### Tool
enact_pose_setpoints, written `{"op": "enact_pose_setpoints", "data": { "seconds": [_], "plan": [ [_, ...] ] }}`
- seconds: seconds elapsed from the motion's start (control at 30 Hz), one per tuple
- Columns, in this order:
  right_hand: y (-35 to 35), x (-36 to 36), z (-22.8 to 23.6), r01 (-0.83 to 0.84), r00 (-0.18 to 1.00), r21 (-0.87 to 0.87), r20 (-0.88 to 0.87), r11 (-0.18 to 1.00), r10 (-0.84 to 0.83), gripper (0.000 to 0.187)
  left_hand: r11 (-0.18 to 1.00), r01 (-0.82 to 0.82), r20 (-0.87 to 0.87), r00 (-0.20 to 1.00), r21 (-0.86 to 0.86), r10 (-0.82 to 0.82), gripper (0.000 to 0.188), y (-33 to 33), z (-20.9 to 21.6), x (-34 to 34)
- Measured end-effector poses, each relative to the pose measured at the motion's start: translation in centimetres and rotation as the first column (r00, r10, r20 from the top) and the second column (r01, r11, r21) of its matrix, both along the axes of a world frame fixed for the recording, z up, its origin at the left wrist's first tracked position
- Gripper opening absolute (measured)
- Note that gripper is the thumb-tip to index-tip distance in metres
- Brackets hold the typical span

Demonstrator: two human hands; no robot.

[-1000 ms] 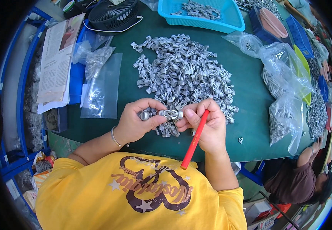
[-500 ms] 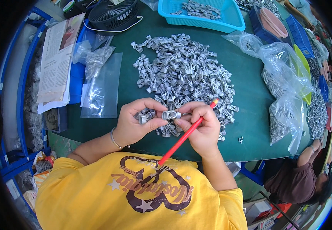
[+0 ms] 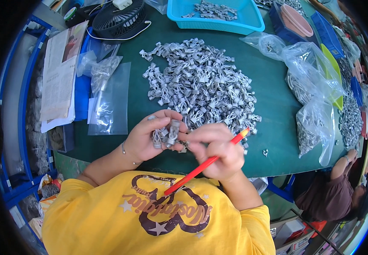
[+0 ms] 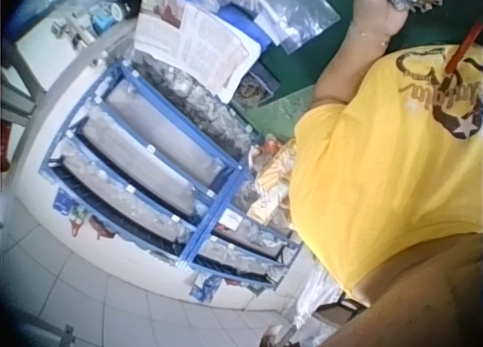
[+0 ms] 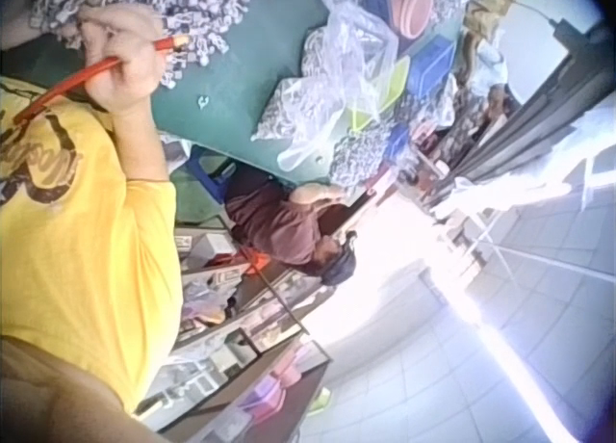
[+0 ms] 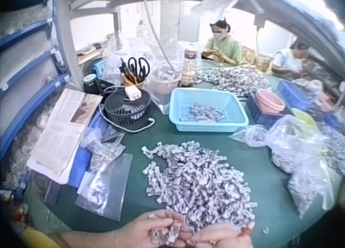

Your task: The person assembles small metal components by hand, picking them up from a pile and joining them together.

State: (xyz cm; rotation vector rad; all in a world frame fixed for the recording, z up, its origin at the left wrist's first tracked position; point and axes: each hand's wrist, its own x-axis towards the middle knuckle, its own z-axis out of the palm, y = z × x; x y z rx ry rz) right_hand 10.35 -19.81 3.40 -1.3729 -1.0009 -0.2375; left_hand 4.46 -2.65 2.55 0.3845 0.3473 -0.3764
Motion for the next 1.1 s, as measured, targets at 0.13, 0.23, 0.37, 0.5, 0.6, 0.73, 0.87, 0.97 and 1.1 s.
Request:
{"op": "enact_pose_setpoints", "data": {
  "seconds": [0.13, 0.23, 0.37, 0.5, 0.6, 0.73, 0.87, 0.97, 1.1],
  "plan": [
    [-1.0, 2.5, -1.5, 0.410, 0.886, -0.193, -0.147, 0.891, -0.440, 0.027, 1.000, -0.006, 0.082, 0.997, 0.012, 0.005, 0.005, 0.8, -2.0, -0.2],
    [-1.3, 3.3, -1.8, 0.447, 0.870, -0.426, 0.001, 0.787, -0.494, 0.028, 0.986, -0.004, 0.010, 1.000, 0.166, 0.003, 0.010, 0.5, -1.0, -0.3],
    [-0.2, 3.9, -2.2, 0.556, 0.828, -0.539, 0.290, 0.633, -0.480, 0.036, 0.955, 0.001, 0.092, 0.995, 0.295, -0.030, 0.014, 0.3, -1.0, -0.5],
    [-0.3, 4.0, -2.2, 0.574, 0.809, -0.560, 0.278, 0.597, -0.517, 0.032, 0.882, -0.038, 0.128, 0.991, 0.471, -0.025, 0.017, 0.0, -0.5, -0.5],
    [-0.7, 3.8, -2.2, 0.608, 0.776, -0.554, 0.264, 0.568, -0.573, 0.029, 0.855, -0.066, 0.077, 0.997, 0.514, 0.031, 0.018, 0.1, -0.6, -0.5],
    [-0.9, 3.7, -2.3, 0.584, 0.798, -0.471, 0.184, 0.661, -0.574, 0.026, 0.783, -0.065, 0.106, 0.994, 0.619, 0.000, 0.015, -0.1, -0.1, -0.4],
    [-0.9, 3.5, -1.9, 0.600, 0.789, -0.407, 0.159, 0.689, -0.593, 0.028, 0.706, -0.100, 0.166, 0.986, 0.701, -0.025, 0.016, -0.4, -0.4, -0.5],
    [-1.2, 2.7, -1.6, 0.421, 0.856, -0.288, -0.185, 0.860, -0.482, 0.031, 0.622, -0.133, 0.226, 0.971, 0.771, -0.073, 0.021, -0.3, -0.3, -0.5],
    [-1.1, 1.5, -0.8, 0.027, 0.865, -0.047, -0.500, 0.999, -0.047, 0.032, 0.585, -0.175, 0.272, 0.959, 0.792, -0.082, 0.026, -0.6, 0.1, -0.2]
  ]
}}
